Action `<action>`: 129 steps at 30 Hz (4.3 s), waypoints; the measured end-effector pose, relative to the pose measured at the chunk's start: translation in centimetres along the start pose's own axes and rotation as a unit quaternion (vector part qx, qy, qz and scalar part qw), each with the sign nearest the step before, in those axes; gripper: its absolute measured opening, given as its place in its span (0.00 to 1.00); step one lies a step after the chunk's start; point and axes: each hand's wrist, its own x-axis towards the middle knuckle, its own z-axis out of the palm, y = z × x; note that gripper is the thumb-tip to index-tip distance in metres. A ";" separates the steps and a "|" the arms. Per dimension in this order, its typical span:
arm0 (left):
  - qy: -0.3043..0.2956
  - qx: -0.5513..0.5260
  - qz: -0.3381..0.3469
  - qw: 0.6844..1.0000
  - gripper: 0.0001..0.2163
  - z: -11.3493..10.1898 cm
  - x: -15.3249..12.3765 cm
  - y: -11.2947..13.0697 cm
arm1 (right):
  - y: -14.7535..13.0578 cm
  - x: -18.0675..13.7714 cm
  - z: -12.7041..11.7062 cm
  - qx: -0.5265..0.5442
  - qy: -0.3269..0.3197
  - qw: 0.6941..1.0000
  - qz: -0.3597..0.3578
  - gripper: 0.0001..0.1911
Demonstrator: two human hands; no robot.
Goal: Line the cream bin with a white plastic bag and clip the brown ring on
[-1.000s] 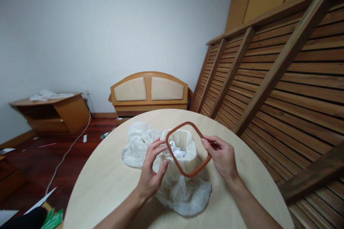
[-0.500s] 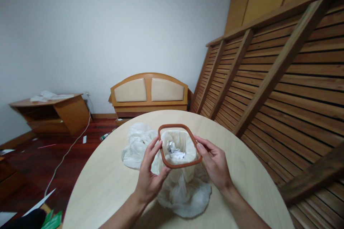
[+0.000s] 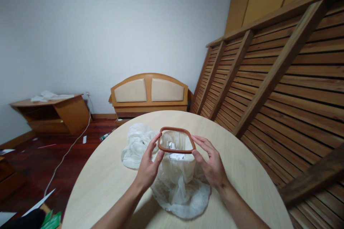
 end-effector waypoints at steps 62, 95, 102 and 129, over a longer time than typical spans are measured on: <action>-0.156 -0.053 0.051 0.985 0.34 -1.3 1.8 -2.6 | 3.5 0.5 0.2 0.094 -0.179 0.979 -0.002 0.48; -0.161 0.043 0.090 0.982 0.31 -1.7 1.5 -2.8 | 4.3 0.1 0.7 0.097 -0.188 0.977 0.007 0.43; -0.003 0.449 0.064 0.891 0.28 -5.4 2.7 -4.9 | 2.9 -0.4 0.5 -0.046 -0.142 0.981 -0.120 0.34; 0.066 0.583 -0.145 0.797 0.22 -10.7 3.4 -2.8 | 7.7 12.3 12.4 -0.104 -0.099 0.990 -0.019 0.11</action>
